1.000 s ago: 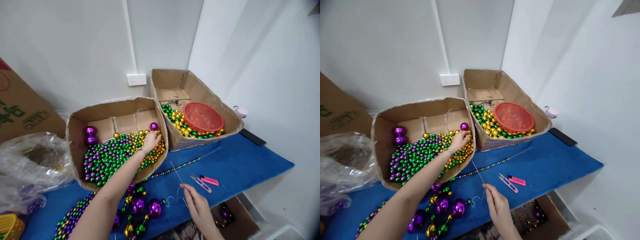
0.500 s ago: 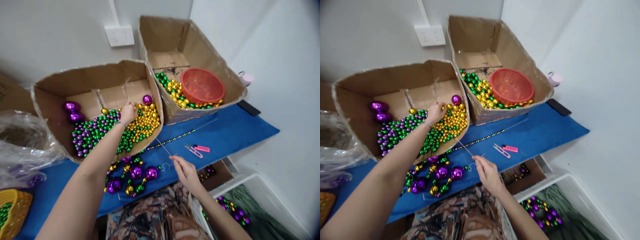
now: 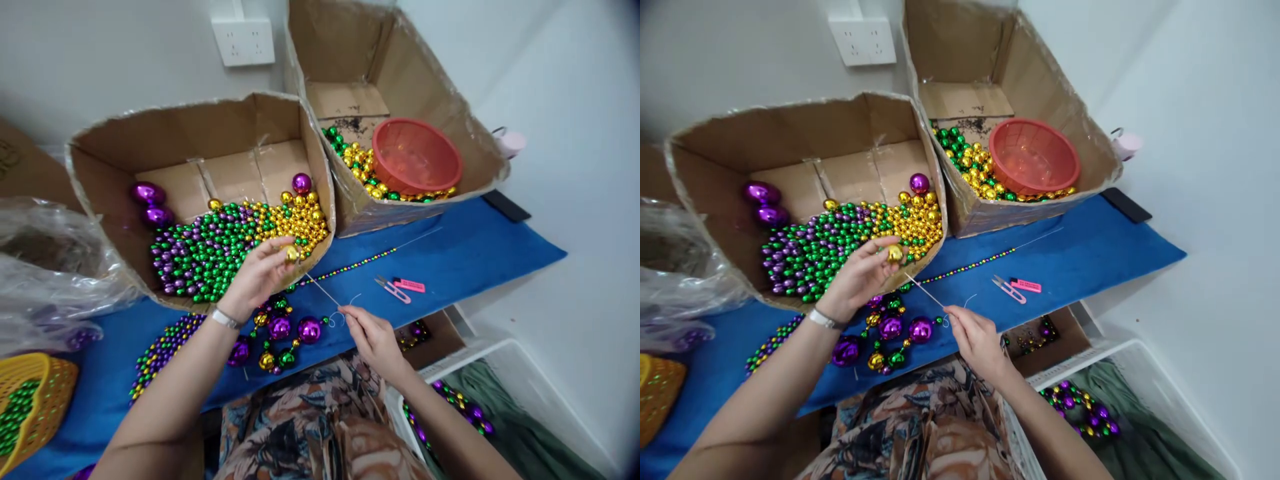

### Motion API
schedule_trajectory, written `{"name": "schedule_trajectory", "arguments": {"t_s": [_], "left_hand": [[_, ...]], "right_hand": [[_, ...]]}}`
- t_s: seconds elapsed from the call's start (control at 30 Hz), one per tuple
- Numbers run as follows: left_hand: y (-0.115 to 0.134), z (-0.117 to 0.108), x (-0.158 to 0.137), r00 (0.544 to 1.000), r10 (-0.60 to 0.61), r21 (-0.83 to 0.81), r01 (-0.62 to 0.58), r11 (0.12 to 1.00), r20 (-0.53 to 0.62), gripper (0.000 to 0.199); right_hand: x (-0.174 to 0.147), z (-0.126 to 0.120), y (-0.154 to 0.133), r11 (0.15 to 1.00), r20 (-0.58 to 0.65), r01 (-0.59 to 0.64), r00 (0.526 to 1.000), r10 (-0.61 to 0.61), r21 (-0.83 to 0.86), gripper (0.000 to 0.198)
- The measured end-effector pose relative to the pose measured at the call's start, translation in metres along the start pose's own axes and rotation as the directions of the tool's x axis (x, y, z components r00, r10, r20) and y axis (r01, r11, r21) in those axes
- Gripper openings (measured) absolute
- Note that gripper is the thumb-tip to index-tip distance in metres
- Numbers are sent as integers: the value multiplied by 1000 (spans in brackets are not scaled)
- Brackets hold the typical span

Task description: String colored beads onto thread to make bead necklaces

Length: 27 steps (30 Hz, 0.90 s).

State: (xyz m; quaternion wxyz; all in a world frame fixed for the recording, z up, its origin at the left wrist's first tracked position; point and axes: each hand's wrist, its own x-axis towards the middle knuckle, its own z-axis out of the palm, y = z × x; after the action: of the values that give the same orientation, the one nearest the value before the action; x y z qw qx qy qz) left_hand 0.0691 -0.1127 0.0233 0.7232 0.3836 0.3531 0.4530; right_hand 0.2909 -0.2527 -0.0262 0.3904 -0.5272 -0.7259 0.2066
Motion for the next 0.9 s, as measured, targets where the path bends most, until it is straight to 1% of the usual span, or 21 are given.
{"name": "schedule_trajectory", "arguments": {"t_s": [0.1, 0.2, 0.4, 0.53, 0.63, 0.77, 0.9], "left_hand": [[-14, 1, -21, 995, -98, -100, 99, 990, 15, 30], [-23, 1, -34, 991, -133, -156, 135, 978, 24, 33], [-24, 1, -44, 992, -128, -189, 127, 974, 4, 36], [-23, 3, -46, 993, -103, -199, 90, 976, -52, 28], [-25, 7, -48, 992, -92, -247, 69, 967, -84, 22], [-30, 11, -49, 985, -126, -310, 85, 947, -116, 25], [-37, 14, -48, 971, -158, -412, 71, 908, -180, 14]], "right_hand": [[-1, 2, -1, 999, -23, 31, 999, -32, -37, 22], [0, 2, -3, 996, -45, 59, 997, -63, -69, 22], [-4, 0, -9, 990, -22, 91, 995, -94, -105, 22], [-9, 1, -9, 987, -12, 99, 995, -101, -129, 23], [-10, 2, -10, 986, -12, 101, 995, -103, -129, 23], [-13, 4, -9, 989, -4, 103, 995, -105, -109, 24], [-18, 8, -6, 985, 7, 117, 993, -117, -127, 24]]}}
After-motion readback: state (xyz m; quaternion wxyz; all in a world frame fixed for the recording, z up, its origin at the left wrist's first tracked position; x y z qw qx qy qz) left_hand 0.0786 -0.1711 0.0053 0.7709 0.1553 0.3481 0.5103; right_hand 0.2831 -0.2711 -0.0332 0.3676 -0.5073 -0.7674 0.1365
